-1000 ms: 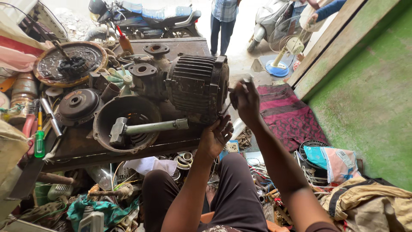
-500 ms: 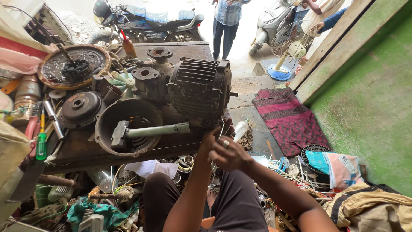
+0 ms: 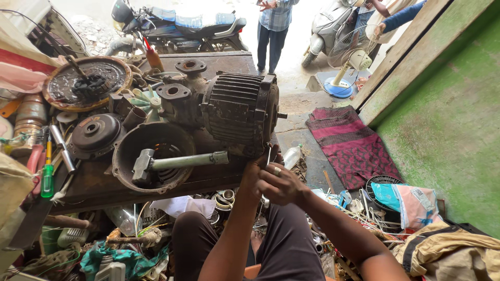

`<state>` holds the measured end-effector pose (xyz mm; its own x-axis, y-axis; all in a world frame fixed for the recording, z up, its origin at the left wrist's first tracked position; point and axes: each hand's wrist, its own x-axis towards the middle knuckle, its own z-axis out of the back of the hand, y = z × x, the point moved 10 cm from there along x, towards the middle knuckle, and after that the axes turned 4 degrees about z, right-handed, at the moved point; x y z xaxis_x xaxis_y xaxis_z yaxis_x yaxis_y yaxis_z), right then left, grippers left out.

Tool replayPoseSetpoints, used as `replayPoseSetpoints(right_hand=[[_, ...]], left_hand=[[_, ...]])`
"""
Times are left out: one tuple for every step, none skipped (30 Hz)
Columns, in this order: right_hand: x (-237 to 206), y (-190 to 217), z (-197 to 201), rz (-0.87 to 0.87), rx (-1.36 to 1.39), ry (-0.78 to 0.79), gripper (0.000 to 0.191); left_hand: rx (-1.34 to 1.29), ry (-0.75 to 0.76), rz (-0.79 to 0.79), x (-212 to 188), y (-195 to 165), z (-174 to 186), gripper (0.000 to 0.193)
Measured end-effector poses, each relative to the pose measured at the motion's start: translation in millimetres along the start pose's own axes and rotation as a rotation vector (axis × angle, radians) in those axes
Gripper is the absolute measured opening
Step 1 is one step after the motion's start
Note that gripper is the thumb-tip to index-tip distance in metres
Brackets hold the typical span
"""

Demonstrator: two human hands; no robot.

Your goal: The person uses a wrench to loosen and tighten bolts on a motor casing mounted on a workbench. They repeatedly adjust the tool and reposition the motor to access different fasteners.

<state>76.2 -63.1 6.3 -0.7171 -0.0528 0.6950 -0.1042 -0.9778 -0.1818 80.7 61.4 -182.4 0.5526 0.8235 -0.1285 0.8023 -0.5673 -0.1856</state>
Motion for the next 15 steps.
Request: replayPoseSetpoints(right_hand=[[-1,-3,1,-0.009,0.015,-0.001,0.022],[-2,-7,2,-0.019,0.028,-0.003,0.021],[-1,-15,0,-0.065,0.048,0.021,0.018],[-1,-25,-1,-0.110,0.064,0.045,0.015],[1,-34,-4,-0.152,0.083,0.069,0.013],[2,-44,4,-0.191,0.135,-0.008,0.012],[4,-56,11,-0.229,0.185,-0.088,0.011],[6,-69,18,-0.265,0.234,-0.168,0.011],[7,-83,20,-0.330,0.243,-0.191,0.012],[6,-95,21,-0.396,0.257,-0.211,0.012],[5,-104,22,-0.463,0.268,-0.230,0.013],[4,-107,23,-0.496,0.255,-0.234,0.011],[3,-110,24,-0.529,0.241,-0.236,0.009],[2,-111,24,-0.561,0.227,-0.239,0.006],[1,-109,25,-0.569,0.218,-0.236,0.005]], left_hand=[[0.121,-0.012,-0.066,-3,-5,3,0.027],[0.244,-0.023,-0.130,-5,-11,5,0.030],[0.370,-0.033,-0.191,-8,-16,5,0.033],[0.289,-0.035,-0.185,-6,-14,6,0.032],[0.208,-0.036,-0.182,-4,-13,6,0.031],[0.124,-0.040,-0.180,-3,-11,6,0.030],[0.044,-0.042,-0.178,-1,-10,4,0.029],[-0.035,-0.044,-0.175,1,-9,2,0.028],[-0.117,-0.047,-0.174,1,-9,1,0.027],[-0.080,-0.048,-0.165,0,-8,-1,0.025],[-0.045,-0.050,-0.154,0,-7,-3,0.024],[-0.007,-0.049,-0.142,0,-6,-4,0.023],[-0.002,-0.068,-0.138,-1,-6,-3,0.024],[0.004,-0.087,-0.136,-1,-6,0,0.025],[0.013,-0.104,-0.131,-1,-6,4,0.026]])
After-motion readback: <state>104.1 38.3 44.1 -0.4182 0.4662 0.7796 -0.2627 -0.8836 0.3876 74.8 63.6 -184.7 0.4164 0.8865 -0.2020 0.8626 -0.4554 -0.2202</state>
